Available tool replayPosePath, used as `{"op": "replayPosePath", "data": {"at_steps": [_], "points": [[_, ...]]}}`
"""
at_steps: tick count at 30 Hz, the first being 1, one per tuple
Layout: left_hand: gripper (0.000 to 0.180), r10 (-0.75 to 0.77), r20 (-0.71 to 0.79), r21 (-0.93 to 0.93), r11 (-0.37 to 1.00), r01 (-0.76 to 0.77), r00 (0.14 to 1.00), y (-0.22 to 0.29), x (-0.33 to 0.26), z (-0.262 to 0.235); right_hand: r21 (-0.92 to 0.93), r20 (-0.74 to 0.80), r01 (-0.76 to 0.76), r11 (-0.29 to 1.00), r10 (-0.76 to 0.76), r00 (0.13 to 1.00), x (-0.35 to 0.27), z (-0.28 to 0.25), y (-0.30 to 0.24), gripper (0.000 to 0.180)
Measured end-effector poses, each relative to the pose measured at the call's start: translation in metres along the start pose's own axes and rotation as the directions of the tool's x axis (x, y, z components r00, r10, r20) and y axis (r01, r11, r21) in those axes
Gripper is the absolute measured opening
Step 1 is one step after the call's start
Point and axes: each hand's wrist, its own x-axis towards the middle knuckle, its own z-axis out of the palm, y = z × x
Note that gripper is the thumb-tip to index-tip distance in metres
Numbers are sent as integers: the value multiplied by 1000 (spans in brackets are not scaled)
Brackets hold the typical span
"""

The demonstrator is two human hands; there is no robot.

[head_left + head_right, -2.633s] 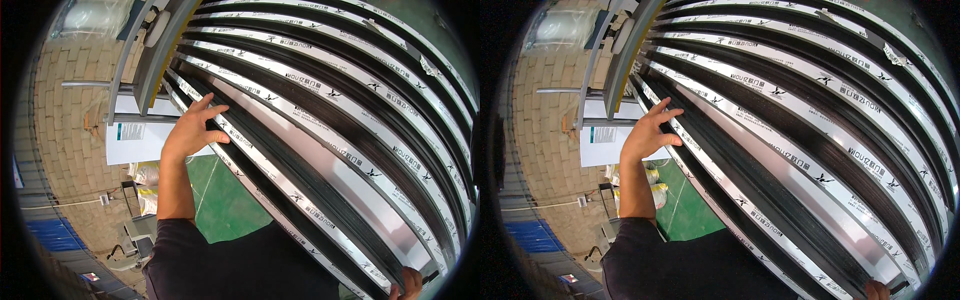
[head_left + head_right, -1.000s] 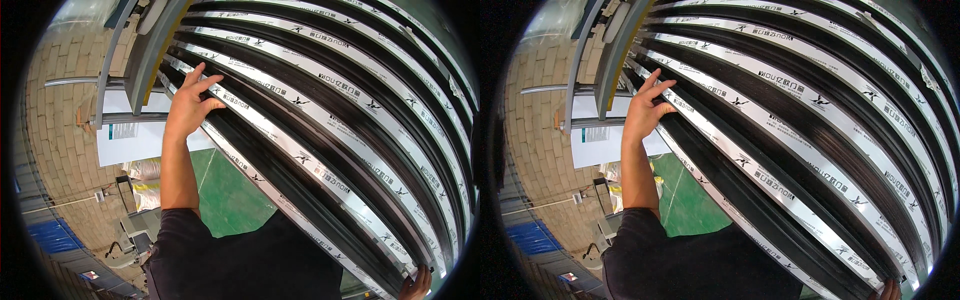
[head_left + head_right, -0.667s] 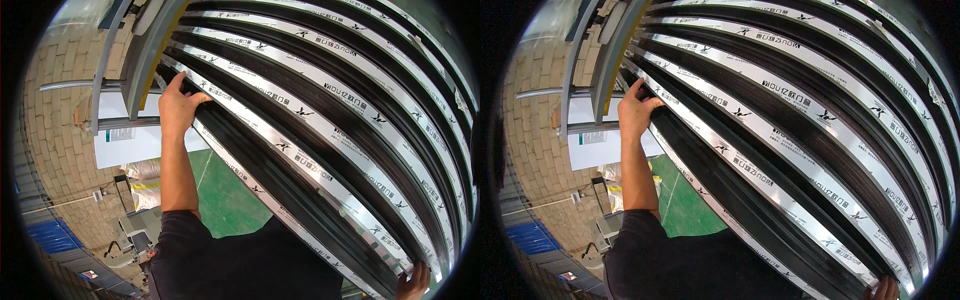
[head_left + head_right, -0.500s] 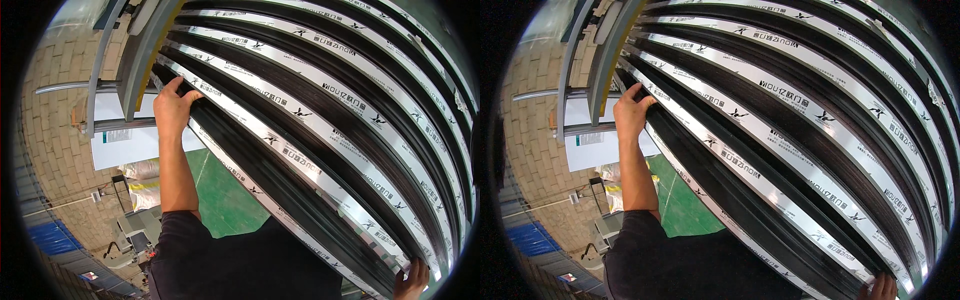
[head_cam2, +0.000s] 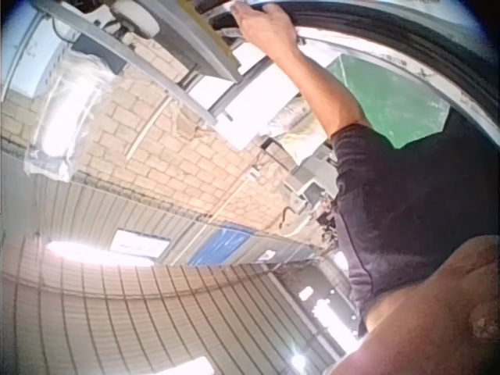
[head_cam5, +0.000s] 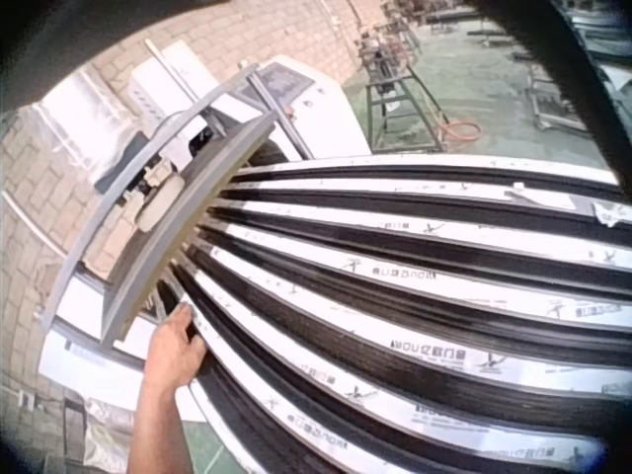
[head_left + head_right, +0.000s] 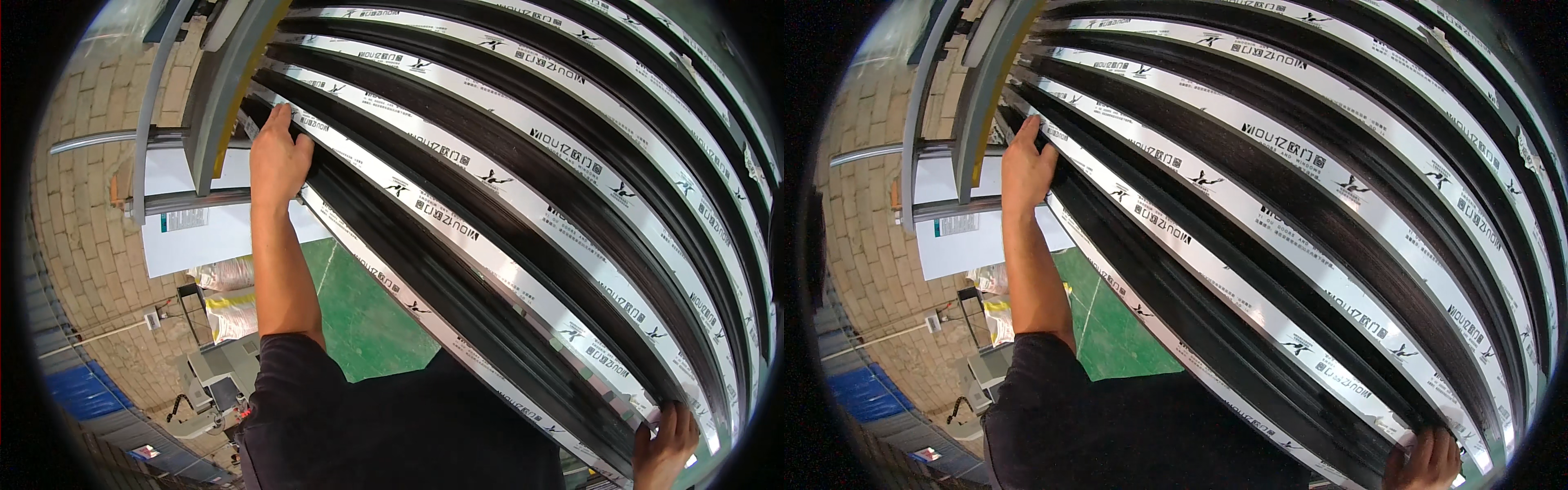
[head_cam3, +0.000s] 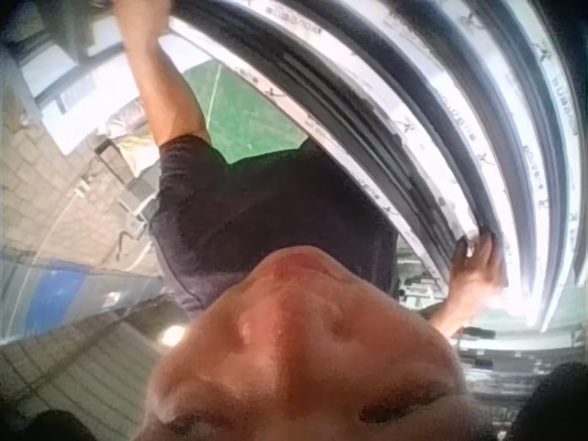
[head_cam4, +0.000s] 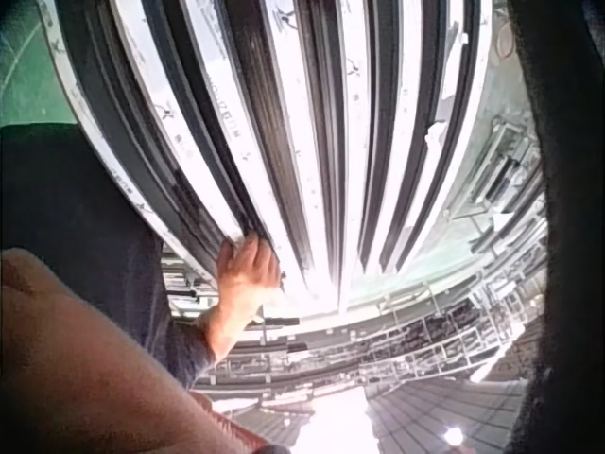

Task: The person aligns metal profiles on a machine bed by hand, presses a button on the control panel, and holds the profiles as they feed into the wrapping machine.

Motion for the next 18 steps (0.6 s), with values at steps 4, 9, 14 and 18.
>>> {"op": "replayPosePath", "data": {"at_steps": [4, 9, 14, 18], "points": [[60, -4, -20, -154, 988, 1, 1000, 0, -13, 3, -33, -54, 3, 999, -5, 999, -6, 3, 0, 38], [76, -264, -249, -476, 871, 120, 932, 24, -52, 2, -70, -500, 226, 972, -230, 835, -28, 7, -2, 50], [74, -560, 10, -917, 326, 231, 828, 50, -151, 2, 203, -344, 294, 934, -213, 914, -84, 23, 16, 60], [52, -448, 507, -862, -270, 429, 737, 103, -187, 16, 363, -72, 137, 922, -119, 990, -123, 48, 20, 66]]}}
